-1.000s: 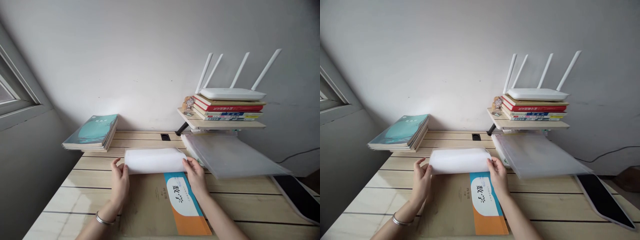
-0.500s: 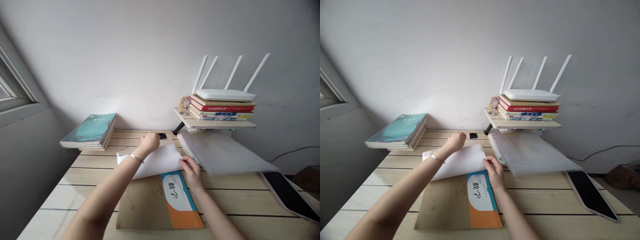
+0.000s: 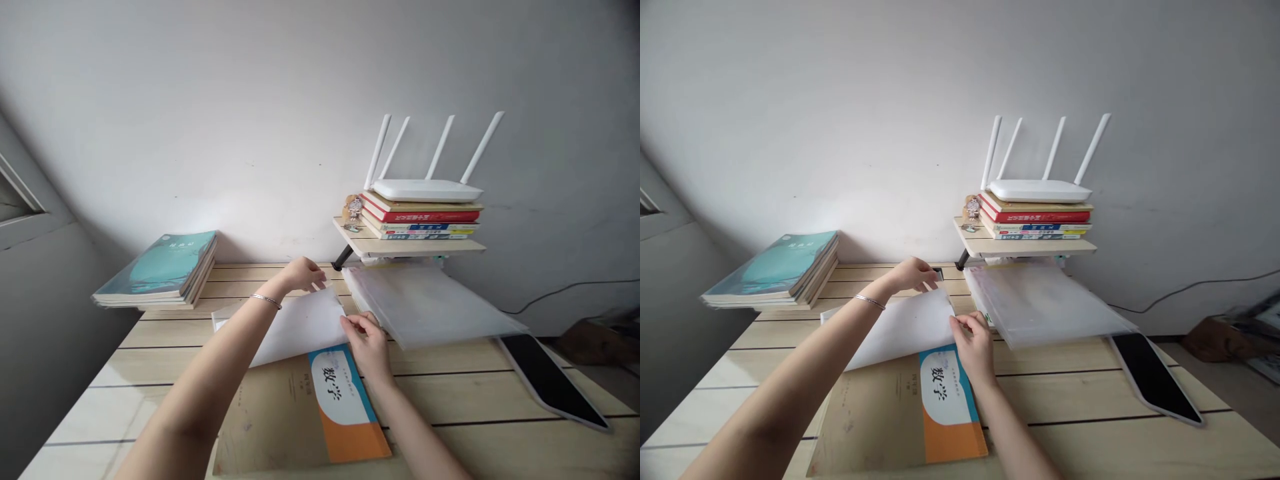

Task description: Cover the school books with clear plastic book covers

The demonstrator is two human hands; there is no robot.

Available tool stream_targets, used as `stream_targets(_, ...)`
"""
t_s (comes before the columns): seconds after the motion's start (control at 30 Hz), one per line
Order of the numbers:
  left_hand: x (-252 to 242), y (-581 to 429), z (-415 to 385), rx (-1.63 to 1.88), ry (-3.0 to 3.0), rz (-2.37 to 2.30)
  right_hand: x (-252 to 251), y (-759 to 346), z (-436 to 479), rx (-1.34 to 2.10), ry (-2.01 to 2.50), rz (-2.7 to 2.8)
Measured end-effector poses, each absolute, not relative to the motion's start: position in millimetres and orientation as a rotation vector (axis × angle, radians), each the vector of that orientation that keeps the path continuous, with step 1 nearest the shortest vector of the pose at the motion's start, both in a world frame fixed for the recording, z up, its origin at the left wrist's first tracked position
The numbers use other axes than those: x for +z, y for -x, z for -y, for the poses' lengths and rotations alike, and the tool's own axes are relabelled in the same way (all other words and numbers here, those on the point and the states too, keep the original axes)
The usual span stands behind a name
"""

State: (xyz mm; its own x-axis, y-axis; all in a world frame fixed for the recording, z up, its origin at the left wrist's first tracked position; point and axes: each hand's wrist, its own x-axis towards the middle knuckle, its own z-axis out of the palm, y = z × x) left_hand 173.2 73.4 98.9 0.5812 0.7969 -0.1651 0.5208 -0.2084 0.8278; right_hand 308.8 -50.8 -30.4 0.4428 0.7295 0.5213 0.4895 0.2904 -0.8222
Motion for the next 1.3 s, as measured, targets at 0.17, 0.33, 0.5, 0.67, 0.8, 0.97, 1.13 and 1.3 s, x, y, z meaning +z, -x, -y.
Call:
stream_targets(0.17,104,-179,-71,0.375,-1.894,-1.053,-33,-309,49,0.29,1.347,1.148)
stream_targets(0.33,116,-182,-65,0.328,-1.948,-1.035,-33,-308,49,0.281,1.352,1.139)
stream_targets(0.5,122,-186,-59,0.347,-2.114,-1.044,-26,-306,52,0.249,1.322,1.126)
stream_targets(0.67,123,-191,-53,0.365,-2.38,-1.034,-25,-303,52,0.232,1.309,1.08)
stream_targets(0.8,120,-195,-51,0.385,-2.508,-1.035,-28,-304,51,0.295,1.304,1.04)
stream_targets(0.97,119,-192,-57,0.413,-2.511,-1.094,-32,-308,47,0.419,1.281,1.073)
stream_targets(1.13,117,-188,-61,0.415,-2.487,-1.106,-31,-307,47,0.396,1.287,1.113)
stream_targets(1.3,115,-191,-55,0.428,-2.561,-1.112,-31,-304,49,0.381,1.294,1.072)
